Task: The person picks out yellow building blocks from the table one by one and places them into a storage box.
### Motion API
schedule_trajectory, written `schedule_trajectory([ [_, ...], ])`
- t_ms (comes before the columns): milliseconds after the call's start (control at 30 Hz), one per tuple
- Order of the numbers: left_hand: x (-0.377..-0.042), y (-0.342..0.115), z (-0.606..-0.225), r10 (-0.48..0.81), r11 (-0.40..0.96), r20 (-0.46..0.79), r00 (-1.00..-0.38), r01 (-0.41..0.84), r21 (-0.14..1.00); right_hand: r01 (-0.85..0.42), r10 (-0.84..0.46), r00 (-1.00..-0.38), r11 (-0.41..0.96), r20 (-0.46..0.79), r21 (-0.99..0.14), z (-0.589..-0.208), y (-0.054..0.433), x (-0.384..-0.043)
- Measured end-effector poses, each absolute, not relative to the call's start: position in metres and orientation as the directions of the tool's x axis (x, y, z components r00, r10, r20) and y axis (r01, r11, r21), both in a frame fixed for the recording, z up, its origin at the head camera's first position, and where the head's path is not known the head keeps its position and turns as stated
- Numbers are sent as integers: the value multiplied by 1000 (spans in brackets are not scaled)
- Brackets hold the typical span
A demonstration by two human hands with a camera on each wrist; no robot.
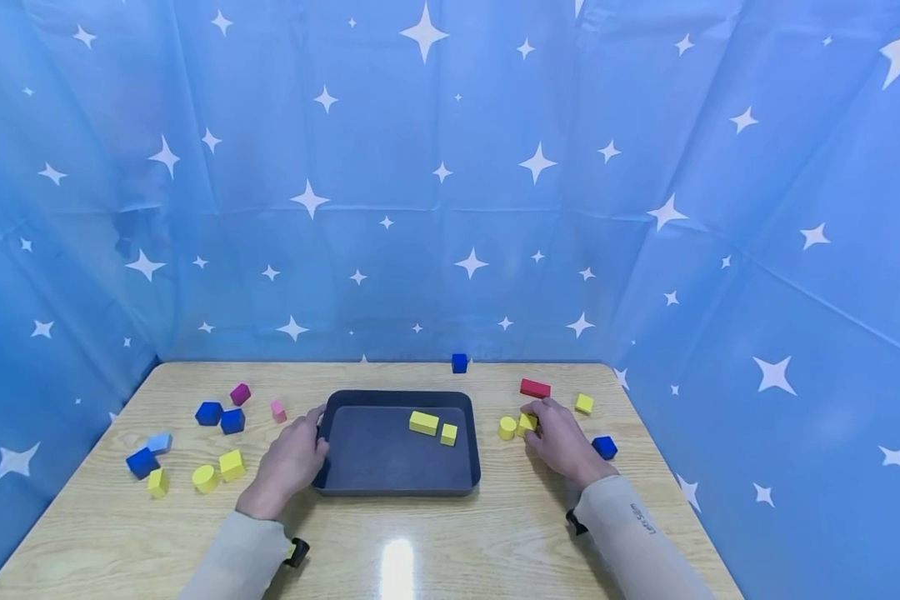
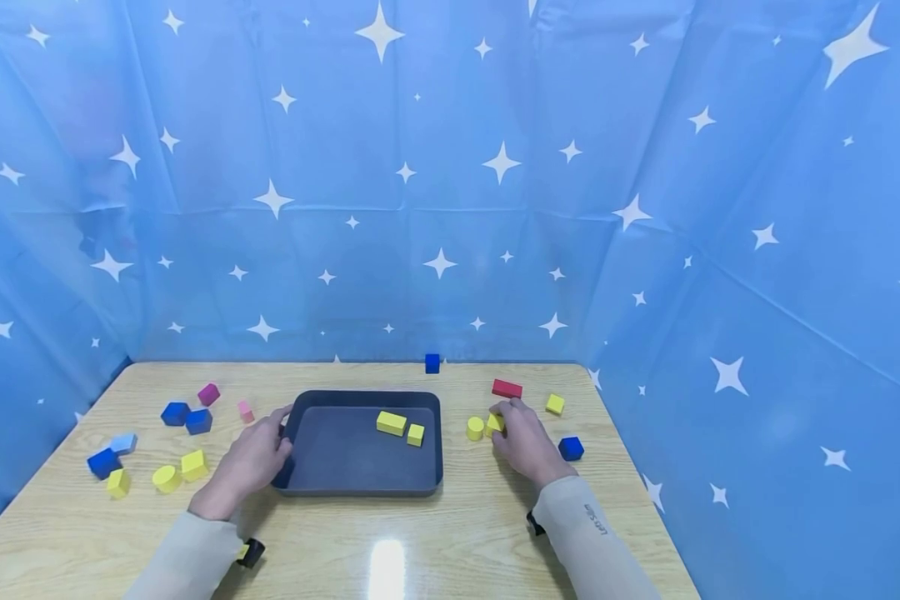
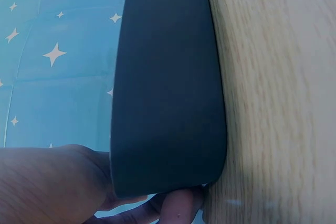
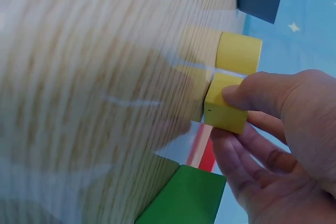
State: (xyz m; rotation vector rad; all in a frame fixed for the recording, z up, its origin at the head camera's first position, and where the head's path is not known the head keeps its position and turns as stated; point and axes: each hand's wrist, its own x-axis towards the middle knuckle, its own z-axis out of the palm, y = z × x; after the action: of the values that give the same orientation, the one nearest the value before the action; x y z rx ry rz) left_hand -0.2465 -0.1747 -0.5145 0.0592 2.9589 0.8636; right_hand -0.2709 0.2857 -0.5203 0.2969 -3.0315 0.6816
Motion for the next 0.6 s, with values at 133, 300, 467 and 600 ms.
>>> schedule_trajectory([
  [133,-246,-175,-515,54,843,-44,-998,22,537,-186,-175,-982,882,66,-434,-517,286,-269],
  [300,-246,-175,-514,55,844,-40,-998,25,536,-209,-191,-978,865,85,-457,-511,286,-267],
  [467,-246,-175,-514,57,841,-34,-998,30,540,-228,-200,-974,845,109,-484,-505,286,-266],
  [600,-246,-175,-515,61,841,-26,-998,37,540,-257,-215,-966,841,141,-477,-502,285,-267],
])
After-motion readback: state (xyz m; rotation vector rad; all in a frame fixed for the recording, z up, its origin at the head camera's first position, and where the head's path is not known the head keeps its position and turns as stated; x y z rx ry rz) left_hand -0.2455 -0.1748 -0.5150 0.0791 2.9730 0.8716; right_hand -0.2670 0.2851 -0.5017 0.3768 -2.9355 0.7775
